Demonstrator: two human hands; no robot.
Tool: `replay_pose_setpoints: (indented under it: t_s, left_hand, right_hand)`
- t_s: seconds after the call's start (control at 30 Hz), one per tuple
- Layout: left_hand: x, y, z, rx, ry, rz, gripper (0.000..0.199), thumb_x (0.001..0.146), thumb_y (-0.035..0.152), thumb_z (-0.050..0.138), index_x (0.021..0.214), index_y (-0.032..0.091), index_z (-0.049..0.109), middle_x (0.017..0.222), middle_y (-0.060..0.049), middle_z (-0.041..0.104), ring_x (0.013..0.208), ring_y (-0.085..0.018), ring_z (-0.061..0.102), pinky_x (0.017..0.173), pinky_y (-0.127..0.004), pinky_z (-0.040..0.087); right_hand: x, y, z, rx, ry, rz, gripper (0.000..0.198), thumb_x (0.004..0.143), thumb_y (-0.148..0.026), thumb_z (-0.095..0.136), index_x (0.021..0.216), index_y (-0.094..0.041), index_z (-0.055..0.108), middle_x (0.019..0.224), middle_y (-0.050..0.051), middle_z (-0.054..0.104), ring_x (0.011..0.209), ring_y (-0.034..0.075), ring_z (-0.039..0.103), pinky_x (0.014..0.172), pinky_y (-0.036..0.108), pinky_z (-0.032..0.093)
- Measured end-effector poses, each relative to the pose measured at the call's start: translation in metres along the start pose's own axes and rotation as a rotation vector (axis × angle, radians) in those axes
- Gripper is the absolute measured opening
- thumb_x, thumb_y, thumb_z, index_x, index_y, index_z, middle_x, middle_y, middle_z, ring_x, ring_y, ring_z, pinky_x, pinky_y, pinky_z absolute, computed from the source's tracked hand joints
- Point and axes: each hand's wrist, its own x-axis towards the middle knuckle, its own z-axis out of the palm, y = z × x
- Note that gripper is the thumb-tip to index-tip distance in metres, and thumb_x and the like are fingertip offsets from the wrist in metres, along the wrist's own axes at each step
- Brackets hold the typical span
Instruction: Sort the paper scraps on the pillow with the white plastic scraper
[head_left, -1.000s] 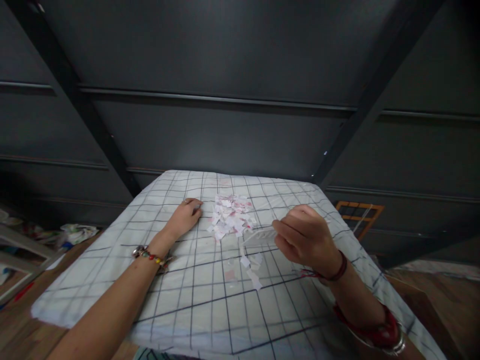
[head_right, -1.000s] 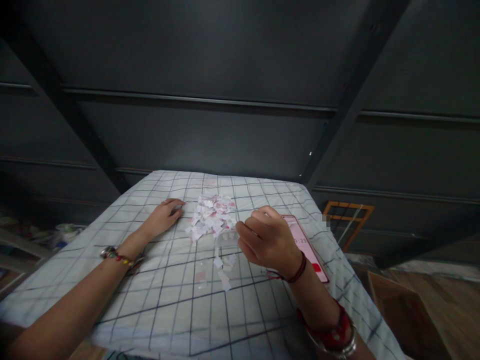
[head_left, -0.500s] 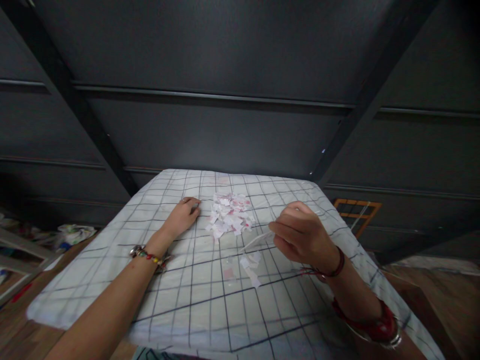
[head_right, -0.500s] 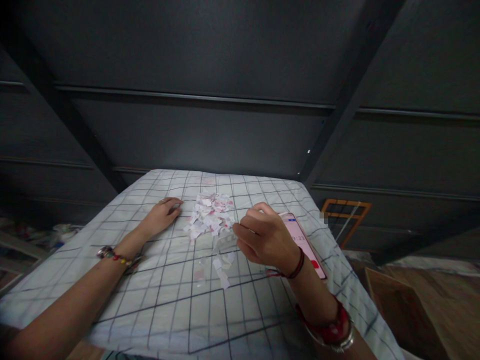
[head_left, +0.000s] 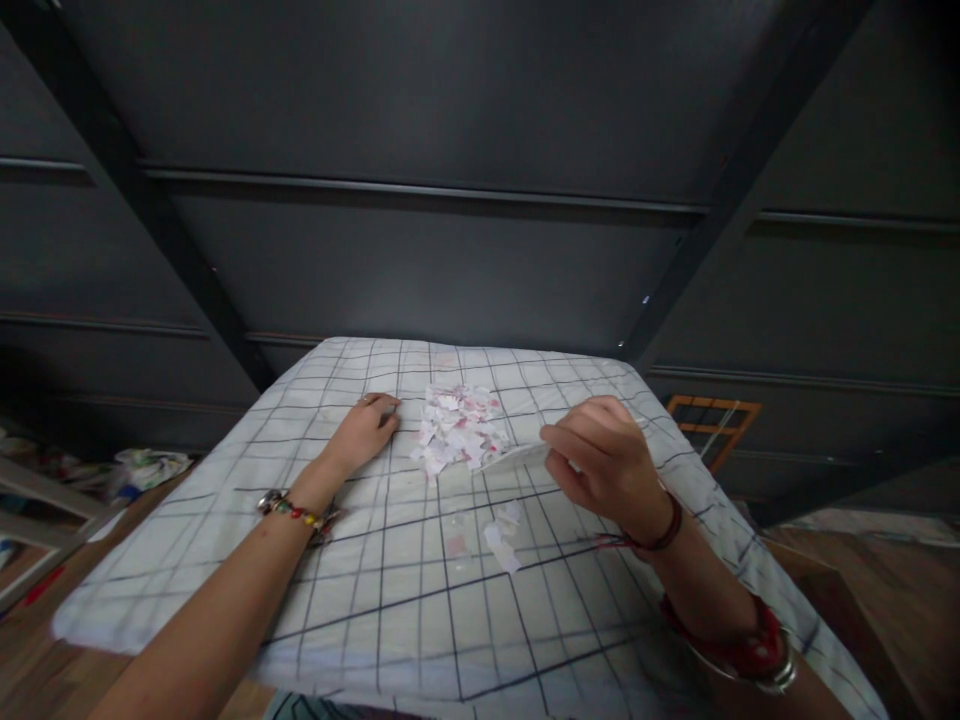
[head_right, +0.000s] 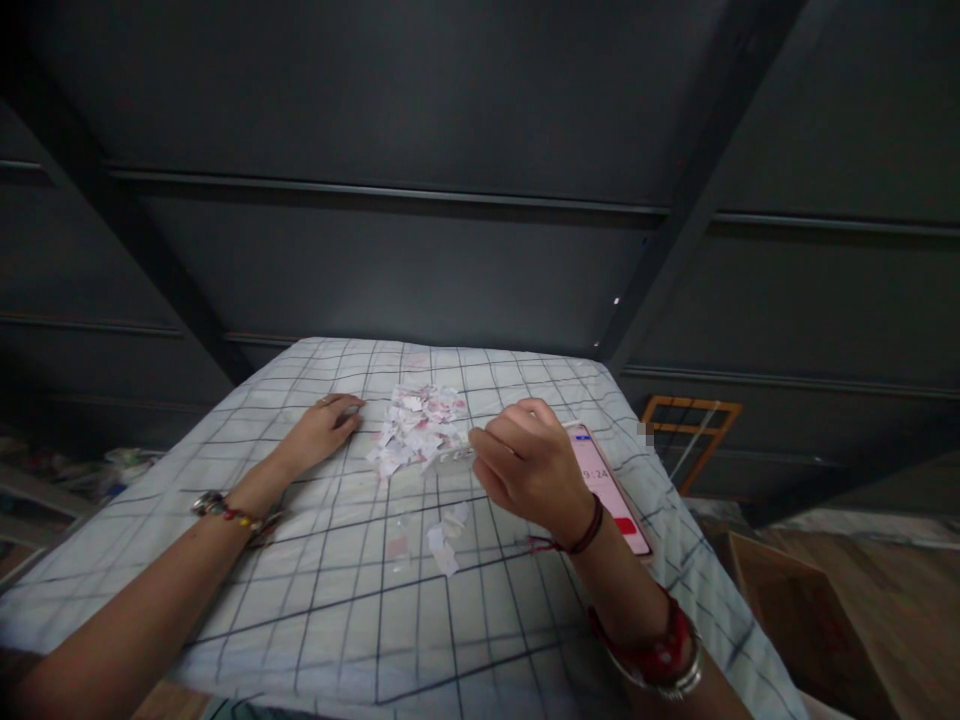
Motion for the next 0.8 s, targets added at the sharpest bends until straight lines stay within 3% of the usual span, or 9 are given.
replay_pose_setpoints:
  t_s: [0.17,0.8]
  left_hand:
    - [0.001,-0.0025,0.0016,0.005,-0.001,0.009,0.031,0.082,0.03,0.041,0.101,0.018,0.063,0.109,-0.008,0.066,0.105,-0.023,0.057,0.1,-0.04,0.044]
    - [0.0002,-0.0003,0.0,0.019,-0.017,0.007,0.035,0.084,0.031,0.04,0.105,0.015,0.062,0.113,-0.012,0.064,0.109,-0.024,0.056,0.102,-0.041,0.043]
  right_hand:
    - [-0.0014,0.0035,0.0024,-0.119,-0.033,0.042,0.018,0.076,-0.006,0.048,0.071,-0.02,0.058,0.059,-0.001,0.05,0.065,0.016,0.041,0.064,0.032,0.033]
    - [-0.0002,-0.0028,0.0076,-0.115,-0.075,-0.005,0.019,0.079,-0.007,0.046,0.07,-0.02,0.057,0.059,-0.001,0.051,0.063,0.016,0.039,0.064,0.031,0.034]
